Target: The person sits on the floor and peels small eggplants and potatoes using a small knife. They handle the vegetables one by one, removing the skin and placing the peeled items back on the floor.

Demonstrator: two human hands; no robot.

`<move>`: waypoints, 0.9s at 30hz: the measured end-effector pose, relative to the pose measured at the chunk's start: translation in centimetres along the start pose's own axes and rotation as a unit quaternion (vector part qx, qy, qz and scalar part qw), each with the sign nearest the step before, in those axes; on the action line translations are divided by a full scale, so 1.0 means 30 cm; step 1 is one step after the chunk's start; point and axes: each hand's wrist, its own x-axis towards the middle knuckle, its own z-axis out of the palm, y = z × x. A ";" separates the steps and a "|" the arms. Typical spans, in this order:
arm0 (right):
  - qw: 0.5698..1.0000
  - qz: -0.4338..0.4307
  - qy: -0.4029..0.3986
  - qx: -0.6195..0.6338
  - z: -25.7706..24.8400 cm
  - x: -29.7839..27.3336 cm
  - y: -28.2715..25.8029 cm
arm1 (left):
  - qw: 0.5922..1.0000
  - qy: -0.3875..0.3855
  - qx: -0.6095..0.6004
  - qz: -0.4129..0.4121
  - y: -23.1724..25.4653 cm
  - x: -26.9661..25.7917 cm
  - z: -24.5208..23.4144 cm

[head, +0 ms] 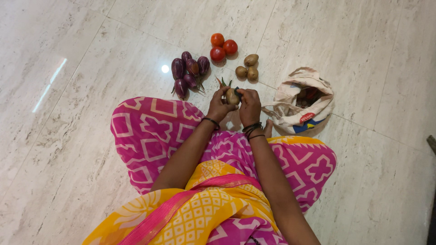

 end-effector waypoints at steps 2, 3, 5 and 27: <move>0.999 0.031 0.001 0.027 0.001 -0.001 0.007 | 0.998 0.007 -0.056 0.004 -0.011 0.009 -0.009; 0.999 0.035 -0.002 0.032 0.002 -0.003 0.003 | 0.996 0.011 -0.085 0.005 -0.020 0.015 -0.016; 1.000 0.007 -0.009 0.028 0.000 -0.008 -0.012 | 0.997 0.031 -0.076 0.003 -0.040 0.027 -0.029; 0.965 0.143 0.017 0.217 0.023 0.009 0.089 | 0.962 -0.082 -0.243 -0.094 0.118 -0.041 -0.004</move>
